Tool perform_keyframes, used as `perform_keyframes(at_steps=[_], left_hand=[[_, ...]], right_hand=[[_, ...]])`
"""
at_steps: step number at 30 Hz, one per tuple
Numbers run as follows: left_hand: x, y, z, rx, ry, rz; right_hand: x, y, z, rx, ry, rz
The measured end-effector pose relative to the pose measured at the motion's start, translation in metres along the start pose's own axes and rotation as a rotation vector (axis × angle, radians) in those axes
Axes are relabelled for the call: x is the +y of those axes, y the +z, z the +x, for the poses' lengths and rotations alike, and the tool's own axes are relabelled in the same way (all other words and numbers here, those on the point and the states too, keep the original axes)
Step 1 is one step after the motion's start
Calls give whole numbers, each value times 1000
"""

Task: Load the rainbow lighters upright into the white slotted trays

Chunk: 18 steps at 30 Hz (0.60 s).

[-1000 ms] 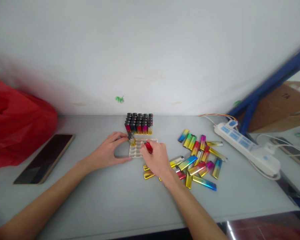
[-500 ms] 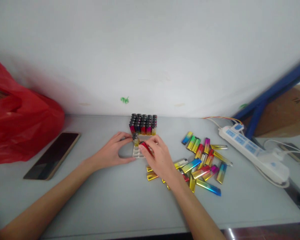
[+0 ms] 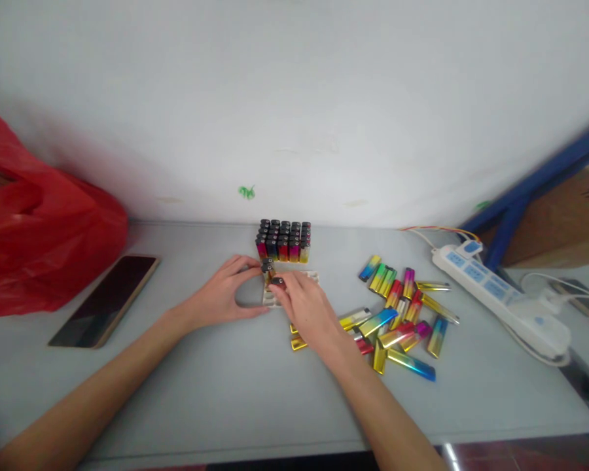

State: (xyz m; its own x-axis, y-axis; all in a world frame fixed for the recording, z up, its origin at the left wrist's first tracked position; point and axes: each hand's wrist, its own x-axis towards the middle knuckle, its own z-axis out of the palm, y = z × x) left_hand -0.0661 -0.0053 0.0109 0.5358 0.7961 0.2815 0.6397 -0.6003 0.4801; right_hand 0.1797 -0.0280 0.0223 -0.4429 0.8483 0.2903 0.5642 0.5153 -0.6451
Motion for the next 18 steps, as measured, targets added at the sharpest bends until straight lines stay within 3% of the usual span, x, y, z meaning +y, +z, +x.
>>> perform_keyframes(at_steps=[5, 9, 13, 16, 18], left_hand=[[-1, 0, 0, 5, 15, 10], [-4, 1, 0, 7, 22, 31], [-8, 2, 0, 9, 23, 45], [-10, 2, 0, 4, 18, 48], [-11, 2, 0, -1, 11, 52]], right_hand=[[-13, 13, 8, 39, 38, -393], [-12, 6, 5, 30, 39, -360], [16, -26, -4, 189, 135, -336], [48, -56, -13, 374, 335, -520], [69, -72, -20, 397, 473, -628]])
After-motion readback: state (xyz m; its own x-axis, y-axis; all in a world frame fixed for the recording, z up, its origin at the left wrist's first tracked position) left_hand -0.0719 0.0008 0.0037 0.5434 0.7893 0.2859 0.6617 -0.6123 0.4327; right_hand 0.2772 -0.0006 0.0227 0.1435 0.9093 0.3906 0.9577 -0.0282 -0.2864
